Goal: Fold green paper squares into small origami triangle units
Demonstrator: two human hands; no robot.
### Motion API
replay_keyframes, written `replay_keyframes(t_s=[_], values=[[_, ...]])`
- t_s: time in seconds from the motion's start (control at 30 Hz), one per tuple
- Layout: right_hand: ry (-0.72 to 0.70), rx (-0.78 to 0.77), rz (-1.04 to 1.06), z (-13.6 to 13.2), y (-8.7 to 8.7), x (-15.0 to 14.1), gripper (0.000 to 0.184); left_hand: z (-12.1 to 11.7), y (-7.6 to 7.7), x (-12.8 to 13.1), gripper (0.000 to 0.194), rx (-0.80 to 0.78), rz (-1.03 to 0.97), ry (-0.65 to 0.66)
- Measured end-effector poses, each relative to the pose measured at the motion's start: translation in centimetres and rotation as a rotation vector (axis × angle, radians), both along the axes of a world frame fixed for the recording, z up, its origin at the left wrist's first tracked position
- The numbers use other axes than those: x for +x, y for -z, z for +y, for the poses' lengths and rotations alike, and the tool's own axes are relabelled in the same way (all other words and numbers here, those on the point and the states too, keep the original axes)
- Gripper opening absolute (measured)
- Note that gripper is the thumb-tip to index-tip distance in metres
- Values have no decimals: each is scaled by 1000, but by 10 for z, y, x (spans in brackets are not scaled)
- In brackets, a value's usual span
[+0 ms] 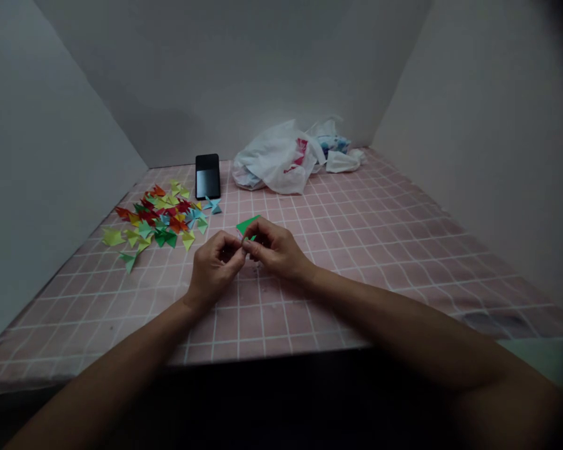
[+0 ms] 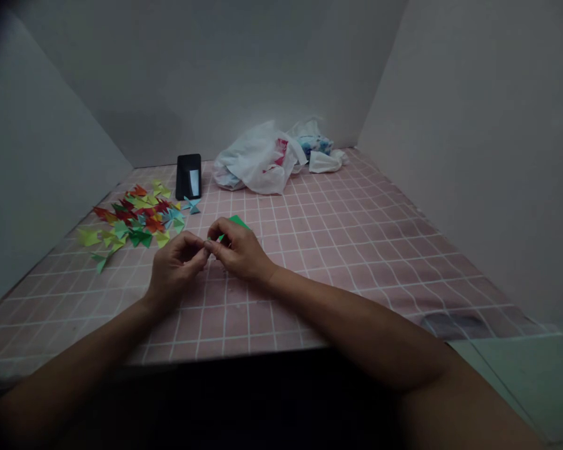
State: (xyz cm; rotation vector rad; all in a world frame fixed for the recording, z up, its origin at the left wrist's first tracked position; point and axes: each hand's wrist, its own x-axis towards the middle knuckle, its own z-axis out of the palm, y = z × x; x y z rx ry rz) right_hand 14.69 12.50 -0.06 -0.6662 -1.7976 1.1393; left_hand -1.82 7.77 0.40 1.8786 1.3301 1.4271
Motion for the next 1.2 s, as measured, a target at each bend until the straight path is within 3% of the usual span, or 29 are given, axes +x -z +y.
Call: replay_keyframes(t_s=[0.27,0.43,0.63,0.9,1.1,1.2], values=[[57,99,-13,2,2,-1,16,2,0,-1,9,41,68,-7],[86,193,-32,2,-3,1,15,3,-2,-2,9,-59,-29,75],[92,154,-26,3,-5,4,16,5,1,-5,14,-219,-195,151],[35,92,-25,6,-2,3,15,2,-2,-3,11,-174,-171,128],[63,248,-50,6,-3,3,17,2,-3,-1,14,-198,-182,158],[97,234,-61,6,-4,4,23,4,-3,-2,16,-202,-217,189]])
